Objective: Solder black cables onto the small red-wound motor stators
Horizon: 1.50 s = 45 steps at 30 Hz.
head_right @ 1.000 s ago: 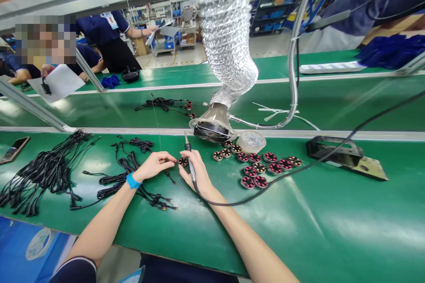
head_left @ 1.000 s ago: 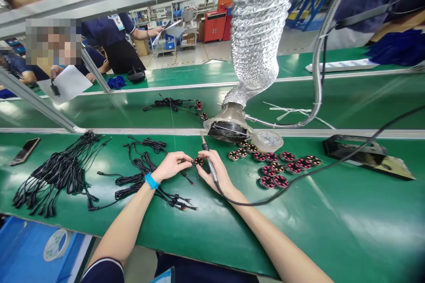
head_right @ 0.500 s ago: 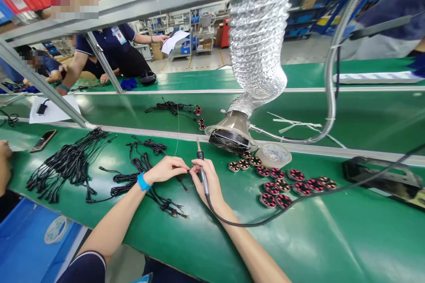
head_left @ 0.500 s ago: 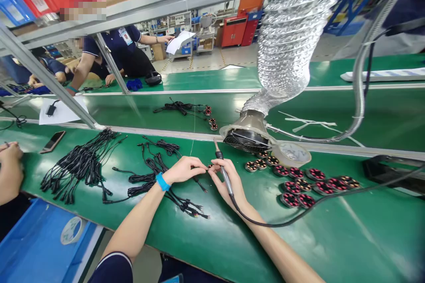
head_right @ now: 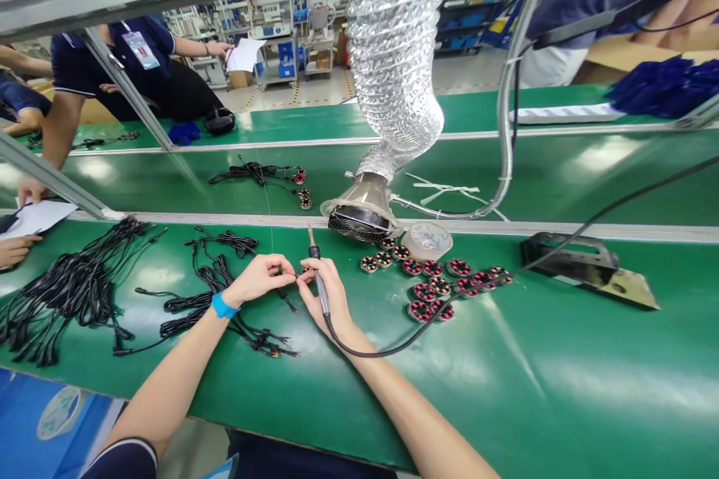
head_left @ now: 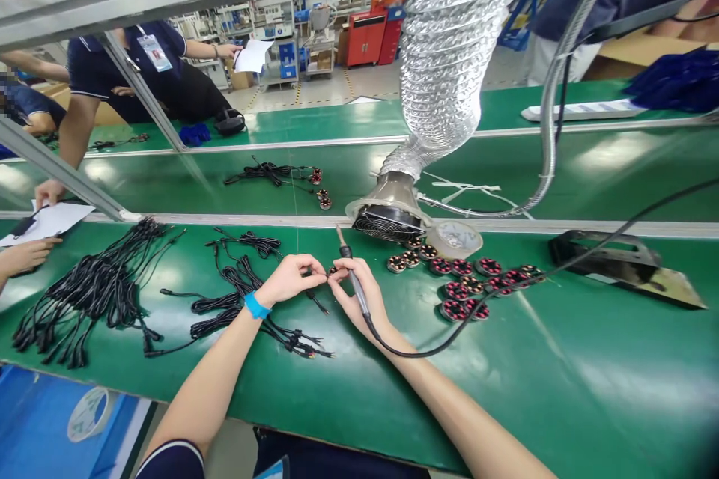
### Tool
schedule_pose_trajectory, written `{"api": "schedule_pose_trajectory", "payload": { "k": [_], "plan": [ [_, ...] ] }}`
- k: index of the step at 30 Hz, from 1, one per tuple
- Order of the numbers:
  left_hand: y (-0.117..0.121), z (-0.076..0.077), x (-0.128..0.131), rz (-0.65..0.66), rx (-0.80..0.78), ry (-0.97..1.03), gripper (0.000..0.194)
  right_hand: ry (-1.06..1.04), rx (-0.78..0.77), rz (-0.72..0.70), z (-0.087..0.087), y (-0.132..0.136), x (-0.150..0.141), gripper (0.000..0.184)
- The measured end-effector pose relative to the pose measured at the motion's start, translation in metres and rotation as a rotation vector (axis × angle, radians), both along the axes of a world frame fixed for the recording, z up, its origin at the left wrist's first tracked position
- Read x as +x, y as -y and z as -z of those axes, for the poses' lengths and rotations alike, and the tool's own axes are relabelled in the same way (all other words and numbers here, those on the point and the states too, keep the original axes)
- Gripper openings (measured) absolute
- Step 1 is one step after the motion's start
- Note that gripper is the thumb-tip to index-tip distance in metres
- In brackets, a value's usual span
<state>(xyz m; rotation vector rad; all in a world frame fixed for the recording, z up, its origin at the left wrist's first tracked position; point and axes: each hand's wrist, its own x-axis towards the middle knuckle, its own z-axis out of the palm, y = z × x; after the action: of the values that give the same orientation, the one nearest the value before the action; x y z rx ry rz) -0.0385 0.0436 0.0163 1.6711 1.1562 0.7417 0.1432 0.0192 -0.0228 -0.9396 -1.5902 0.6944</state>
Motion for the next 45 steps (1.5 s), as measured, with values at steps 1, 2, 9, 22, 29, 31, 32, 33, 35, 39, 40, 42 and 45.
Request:
{"api": "schedule_pose_trajectory", "payload": {
  "k": [1,2,9,22,29,31,32,33,35,39,40,42,45],
  "plan": [
    [0.0,0.001,0.0,0.005,0.0,-0.004,0.019,0.01,0.013,0.012,0.0,0.0,0.0,0.026],
    [0.0,0.002,0.001,0.013,0.006,-0.009,0.019,0.019,0.024,0.024,-0.001,0.0,0.0,0.027],
    [0.005,0.007,0.008,0.05,0.196,-0.215,0.007,0.074,0.114,-0.004,-0.009,0.0,-0.002,0.03],
    [0.01,0.002,0.01,0.037,0.296,-0.271,0.016,0.12,0.104,0.006,-0.003,0.001,-0.003,0.028],
    [0.013,-0.003,0.01,0.03,0.284,-0.246,0.015,0.125,0.125,0.012,-0.001,0.001,-0.001,0.028],
    [0.012,-0.002,0.009,0.039,0.239,-0.218,0.014,0.12,0.122,0.01,-0.001,0.001,0.0,0.027],
    [0.012,-0.001,0.009,0.041,0.214,-0.2,0.013,0.119,0.12,0.005,-0.001,0.002,0.0,0.027],
    [0.011,0.0,0.008,0.041,0.189,-0.181,0.012,0.119,0.117,0.0,-0.001,0.002,0.001,0.028],
    [0.01,0.002,0.006,0.037,0.15,-0.142,0.012,0.122,0.112,-0.006,0.0,0.002,0.001,0.028],
    [0.007,0.004,0.004,0.014,0.08,-0.089,0.015,0.113,0.096,0.012,0.002,0.001,0.001,0.028],
    [0.007,0.005,0.005,0.006,0.067,-0.077,0.016,0.108,0.09,0.014,0.003,0.001,0.001,0.028],
    [0.007,0.007,0.005,-0.019,0.052,-0.052,0.017,0.096,0.081,0.016,0.005,0.001,0.001,0.028],
    [0.006,0.012,0.008,-0.072,0.043,-0.014,0.017,0.088,0.082,0.02,0.007,0.0,0.001,0.029]
  ]
}}
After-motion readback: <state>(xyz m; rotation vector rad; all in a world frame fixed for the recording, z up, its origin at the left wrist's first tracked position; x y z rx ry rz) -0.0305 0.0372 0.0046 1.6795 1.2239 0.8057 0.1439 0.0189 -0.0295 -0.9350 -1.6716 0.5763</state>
